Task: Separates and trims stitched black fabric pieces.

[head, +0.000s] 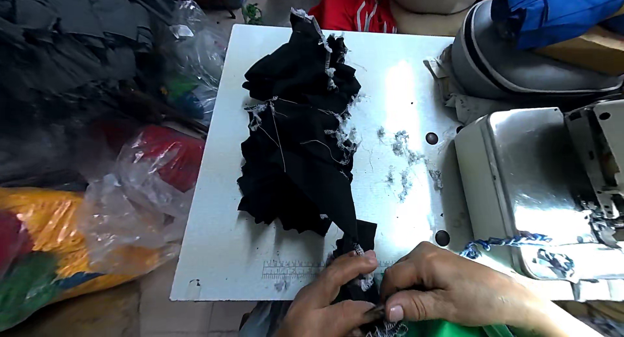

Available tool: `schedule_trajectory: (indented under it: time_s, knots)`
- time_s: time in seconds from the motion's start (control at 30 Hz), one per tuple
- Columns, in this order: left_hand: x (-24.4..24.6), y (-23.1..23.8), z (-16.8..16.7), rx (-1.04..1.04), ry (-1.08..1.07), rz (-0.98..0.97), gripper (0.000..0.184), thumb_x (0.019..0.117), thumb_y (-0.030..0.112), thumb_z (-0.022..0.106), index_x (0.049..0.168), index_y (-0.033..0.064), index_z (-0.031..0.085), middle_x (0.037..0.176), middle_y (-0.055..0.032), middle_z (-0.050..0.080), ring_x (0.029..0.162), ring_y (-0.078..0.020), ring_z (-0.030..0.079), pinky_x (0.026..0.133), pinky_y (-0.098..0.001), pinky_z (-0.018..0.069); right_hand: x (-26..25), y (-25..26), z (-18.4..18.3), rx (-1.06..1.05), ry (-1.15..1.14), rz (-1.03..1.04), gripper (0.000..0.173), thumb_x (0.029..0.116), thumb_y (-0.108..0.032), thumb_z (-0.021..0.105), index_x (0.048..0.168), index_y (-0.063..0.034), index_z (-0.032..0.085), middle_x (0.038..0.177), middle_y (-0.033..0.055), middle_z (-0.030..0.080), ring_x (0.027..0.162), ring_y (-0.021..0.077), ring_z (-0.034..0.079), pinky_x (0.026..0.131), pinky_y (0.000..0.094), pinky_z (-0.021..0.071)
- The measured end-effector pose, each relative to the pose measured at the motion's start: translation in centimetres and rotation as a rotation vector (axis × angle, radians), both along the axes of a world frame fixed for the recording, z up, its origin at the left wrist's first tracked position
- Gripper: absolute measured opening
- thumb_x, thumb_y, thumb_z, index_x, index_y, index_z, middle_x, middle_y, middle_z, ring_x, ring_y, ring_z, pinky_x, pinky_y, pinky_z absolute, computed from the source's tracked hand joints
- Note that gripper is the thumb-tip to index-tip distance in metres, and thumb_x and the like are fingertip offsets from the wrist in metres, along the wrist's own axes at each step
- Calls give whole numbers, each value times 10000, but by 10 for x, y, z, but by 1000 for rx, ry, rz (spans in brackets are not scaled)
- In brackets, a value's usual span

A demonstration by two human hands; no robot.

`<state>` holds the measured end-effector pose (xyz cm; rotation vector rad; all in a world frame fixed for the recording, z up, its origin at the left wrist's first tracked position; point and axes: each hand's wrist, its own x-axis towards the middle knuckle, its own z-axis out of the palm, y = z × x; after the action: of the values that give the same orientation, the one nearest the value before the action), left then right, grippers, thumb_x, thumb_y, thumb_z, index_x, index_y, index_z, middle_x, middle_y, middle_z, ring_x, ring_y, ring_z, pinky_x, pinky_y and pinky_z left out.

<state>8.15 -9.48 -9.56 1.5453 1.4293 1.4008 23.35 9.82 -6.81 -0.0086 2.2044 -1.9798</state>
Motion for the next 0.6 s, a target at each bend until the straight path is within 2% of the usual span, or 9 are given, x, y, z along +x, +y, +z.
schedule_trajectory:
  time_s: [0.07, 0.13, 0.2, 0.23, 0.37, 0.43, 0.5, 0.57, 0.6]
  knots:
    - [0, 0, -1, 4, 7, -7, 207, 1055, 220, 546, 986, 56, 652, 1410, -54, 559, 1405, -44, 441, 1168, -230, 385, 0, -3, -3, 14, 40, -66, 412, 1067, -323, 511, 849, -3, 651, 641, 19, 529, 579, 8, 473, 530, 163, 354]
    - [0, -1, 0, -16, 15, 6, 213, 1050, 211, 556, 980, 51, 677, 1391, -74, 574, 1394, -42, 452, 1160, -216, 389, 2, -2, 0, -35, -30, -222, 456, 1064, -411, 484, 906, -24, 667, 654, -39, 517, 574, -38, 445, 538, 134, 359]
    - [0, -2, -1, -15, 17, 13, 204, 1052, 202, 551, 992, 59, 684, 1392, -69, 575, 1392, -42, 455, 1158, -217, 392, -2, -2, 1, -207, -175, -443, 465, 1050, -511, 445, 974, -113, 674, 664, -159, 488, 557, -112, 398, 515, 84, 329]
    - [0, -3, -1, -8, 15, 16, 197, 1054, 202, 548, 997, 65, 679, 1398, -58, 572, 1392, -40, 457, 1157, -217, 395, -7, -2, 1, -315, -254, -535, 429, 1054, -504, 430, 968, -144, 647, 664, -175, 501, 543, -114, 402, 499, 73, 325]
    - [4, 1, 0, 38, -32, 17, 189, 1051, 189, 557, 992, 58, 679, 1391, -47, 579, 1377, -38, 473, 1150, -218, 407, -33, -10, -11, -614, -530, -658, 337, 1096, -319, 390, 1043, -92, 634, 724, -71, 602, 510, -44, 471, 461, 105, 379]
    - [8, 3, 0, 59, -60, 8, 173, 1045, 165, 566, 992, 50, 685, 1377, -54, 586, 1366, -51, 487, 1142, -226, 420, -46, -15, -15, -842, -635, -679, 324, 1110, -264, 395, 1003, -82, 641, 718, -35, 635, 476, -29, 492, 427, 108, 398]
    - [10, 5, -5, 99, -82, 1, 162, 1044, 157, 566, 993, 56, 682, 1379, -69, 596, 1373, -111, 509, 1143, -285, 453, -51, -17, -15, -1087, -646, -624, 381, 1104, -263, 368, 924, -63, 637, 694, -9, 617, 475, -12, 506, 449, 120, 437]
    - [10, 5, -7, 111, -90, -3, 158, 1043, 151, 567, 999, 58, 686, 1377, -76, 600, 1368, -137, 520, 1138, -306, 465, -52, -16, -13, -1281, -589, -531, 396, 1093, -273, 384, 943, -37, 665, 735, 22, 653, 492, -4, 538, 482, 123, 479]
    - [10, 5, -7, 112, -89, -4, 158, 1043, 152, 567, 998, 58, 686, 1372, -75, 603, 1367, -136, 523, 1137, -301, 465, -53, -15, -11, -1321, -572, -515, 374, 1080, -247, 411, 912, -35, 669, 698, 16, 637, 479, -3, 539, 475, 122, 485]
